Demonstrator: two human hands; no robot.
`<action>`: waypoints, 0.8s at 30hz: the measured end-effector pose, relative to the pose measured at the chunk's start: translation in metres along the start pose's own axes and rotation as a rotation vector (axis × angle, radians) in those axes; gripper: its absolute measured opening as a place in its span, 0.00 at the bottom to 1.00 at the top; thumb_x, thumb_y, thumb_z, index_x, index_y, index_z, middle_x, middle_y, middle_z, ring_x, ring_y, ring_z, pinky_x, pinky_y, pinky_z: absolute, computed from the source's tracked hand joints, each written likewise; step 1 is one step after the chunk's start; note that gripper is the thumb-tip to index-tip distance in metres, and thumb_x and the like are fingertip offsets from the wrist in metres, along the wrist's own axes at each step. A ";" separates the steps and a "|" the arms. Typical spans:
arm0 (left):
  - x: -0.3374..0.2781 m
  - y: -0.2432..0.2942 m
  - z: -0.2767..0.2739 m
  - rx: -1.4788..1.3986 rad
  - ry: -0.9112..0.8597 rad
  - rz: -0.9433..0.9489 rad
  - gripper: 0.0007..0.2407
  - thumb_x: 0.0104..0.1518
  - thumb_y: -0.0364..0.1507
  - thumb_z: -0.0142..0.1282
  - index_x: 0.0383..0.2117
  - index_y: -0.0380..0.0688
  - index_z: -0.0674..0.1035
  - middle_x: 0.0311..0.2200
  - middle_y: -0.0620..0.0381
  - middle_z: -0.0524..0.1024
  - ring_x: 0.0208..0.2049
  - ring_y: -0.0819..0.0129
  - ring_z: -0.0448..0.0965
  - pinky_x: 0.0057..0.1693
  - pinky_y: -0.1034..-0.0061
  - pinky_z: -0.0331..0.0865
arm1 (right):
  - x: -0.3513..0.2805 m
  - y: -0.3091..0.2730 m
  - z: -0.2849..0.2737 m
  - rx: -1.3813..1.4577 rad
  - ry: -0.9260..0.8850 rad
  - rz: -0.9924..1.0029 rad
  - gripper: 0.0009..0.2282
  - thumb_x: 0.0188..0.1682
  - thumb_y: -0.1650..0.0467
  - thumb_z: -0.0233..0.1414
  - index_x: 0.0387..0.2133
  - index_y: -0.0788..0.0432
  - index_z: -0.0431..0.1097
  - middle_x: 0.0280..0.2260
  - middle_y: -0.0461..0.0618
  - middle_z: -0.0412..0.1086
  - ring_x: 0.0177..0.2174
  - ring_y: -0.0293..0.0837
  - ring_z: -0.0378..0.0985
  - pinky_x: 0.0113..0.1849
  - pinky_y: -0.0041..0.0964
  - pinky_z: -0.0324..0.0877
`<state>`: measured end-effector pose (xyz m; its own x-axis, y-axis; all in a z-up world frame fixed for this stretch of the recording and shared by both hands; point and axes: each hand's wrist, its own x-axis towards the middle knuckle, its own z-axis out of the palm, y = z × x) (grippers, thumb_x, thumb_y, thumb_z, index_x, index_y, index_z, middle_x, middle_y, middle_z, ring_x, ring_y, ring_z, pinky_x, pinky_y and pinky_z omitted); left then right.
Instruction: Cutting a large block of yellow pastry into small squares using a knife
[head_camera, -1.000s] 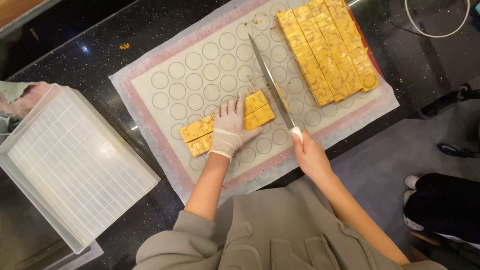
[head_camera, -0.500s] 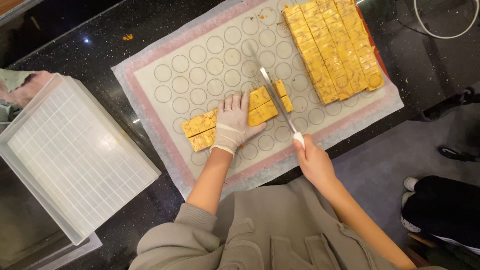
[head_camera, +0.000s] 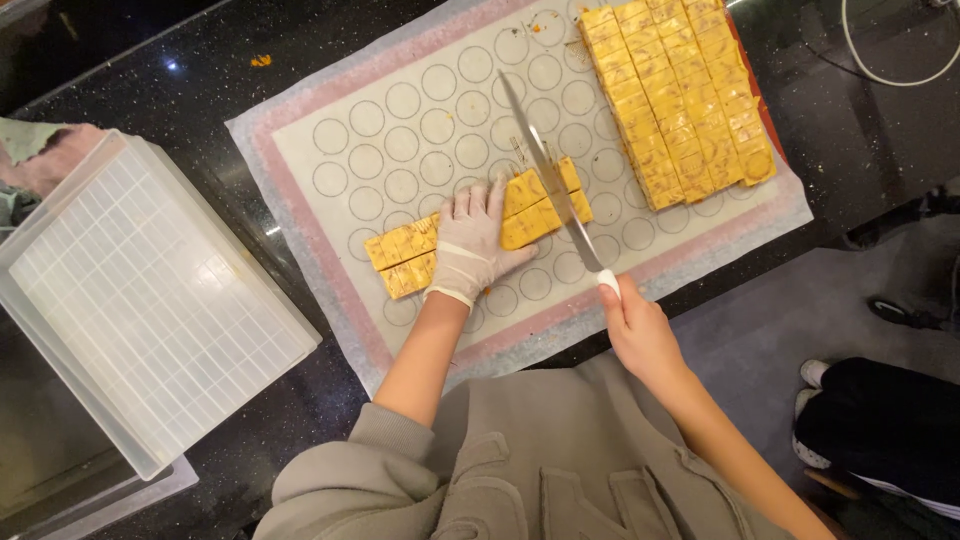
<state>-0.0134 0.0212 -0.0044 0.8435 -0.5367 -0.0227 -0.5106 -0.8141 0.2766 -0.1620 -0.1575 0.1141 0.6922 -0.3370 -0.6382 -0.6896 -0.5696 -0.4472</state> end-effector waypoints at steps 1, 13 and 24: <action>0.001 0.000 0.002 -0.004 -0.002 0.000 0.49 0.31 0.60 0.60 0.62 0.47 0.59 0.50 0.51 0.65 0.56 0.53 0.66 0.60 0.57 0.58 | 0.000 -0.002 0.000 -0.003 -0.001 0.003 0.18 0.56 0.57 0.34 0.40 0.57 0.63 0.28 0.79 0.70 0.39 0.76 0.72 0.41 0.65 0.68; 0.004 -0.001 0.004 -0.011 -0.014 0.009 0.48 0.34 0.61 0.58 0.64 0.51 0.57 0.51 0.51 0.62 0.56 0.53 0.64 0.59 0.57 0.57 | 0.000 -0.009 0.008 -0.052 -0.043 -0.015 0.18 0.56 0.56 0.33 0.40 0.55 0.63 0.25 0.75 0.71 0.37 0.73 0.75 0.40 0.63 0.69; 0.015 0.010 0.019 -0.088 -0.084 0.011 0.45 0.38 0.58 0.56 0.62 0.42 0.58 0.53 0.49 0.62 0.60 0.54 0.60 0.62 0.58 0.53 | 0.003 -0.013 0.014 -0.117 -0.063 0.022 0.18 0.56 0.56 0.32 0.41 0.57 0.61 0.27 0.77 0.71 0.38 0.74 0.75 0.41 0.63 0.69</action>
<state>-0.0089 0.0009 -0.0201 0.8190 -0.5652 -0.0988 -0.4999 -0.7874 0.3608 -0.1541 -0.1405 0.1095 0.6598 -0.3048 -0.6868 -0.6725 -0.6473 -0.3588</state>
